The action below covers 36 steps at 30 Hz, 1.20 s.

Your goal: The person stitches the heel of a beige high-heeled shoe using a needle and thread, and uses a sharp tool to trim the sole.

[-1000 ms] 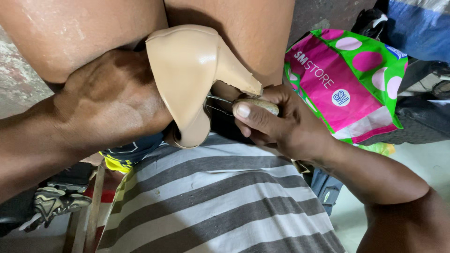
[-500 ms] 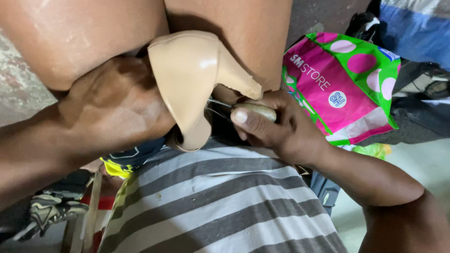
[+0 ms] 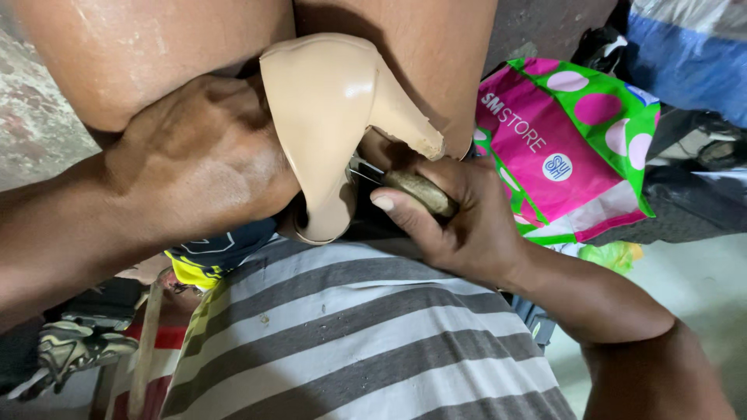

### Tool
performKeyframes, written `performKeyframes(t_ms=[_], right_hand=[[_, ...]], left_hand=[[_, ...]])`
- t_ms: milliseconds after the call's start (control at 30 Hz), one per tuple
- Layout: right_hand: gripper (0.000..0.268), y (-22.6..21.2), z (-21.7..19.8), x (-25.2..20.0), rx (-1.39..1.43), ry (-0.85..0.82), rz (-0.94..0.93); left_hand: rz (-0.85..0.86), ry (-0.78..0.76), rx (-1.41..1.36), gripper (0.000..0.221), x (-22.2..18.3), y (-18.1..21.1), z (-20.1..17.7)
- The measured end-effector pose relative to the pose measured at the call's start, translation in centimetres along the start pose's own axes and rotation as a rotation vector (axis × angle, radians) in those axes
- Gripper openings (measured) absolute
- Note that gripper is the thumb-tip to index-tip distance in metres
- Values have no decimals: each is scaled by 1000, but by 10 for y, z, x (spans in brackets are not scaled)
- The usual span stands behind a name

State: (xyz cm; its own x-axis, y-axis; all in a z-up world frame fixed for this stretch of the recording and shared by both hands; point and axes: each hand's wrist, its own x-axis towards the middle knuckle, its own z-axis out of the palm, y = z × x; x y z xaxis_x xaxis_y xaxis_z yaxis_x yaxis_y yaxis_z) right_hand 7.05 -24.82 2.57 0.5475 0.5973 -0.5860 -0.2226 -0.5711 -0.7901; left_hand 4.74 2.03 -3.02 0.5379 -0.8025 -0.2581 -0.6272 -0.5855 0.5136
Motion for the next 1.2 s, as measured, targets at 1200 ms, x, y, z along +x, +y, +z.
performKeyframes(t_ms=[1200], right_hand=[[43, 35, 2, -13, 959, -262, 181]], left_hand=[[-550, 831, -593, 22, 20, 76, -13]])
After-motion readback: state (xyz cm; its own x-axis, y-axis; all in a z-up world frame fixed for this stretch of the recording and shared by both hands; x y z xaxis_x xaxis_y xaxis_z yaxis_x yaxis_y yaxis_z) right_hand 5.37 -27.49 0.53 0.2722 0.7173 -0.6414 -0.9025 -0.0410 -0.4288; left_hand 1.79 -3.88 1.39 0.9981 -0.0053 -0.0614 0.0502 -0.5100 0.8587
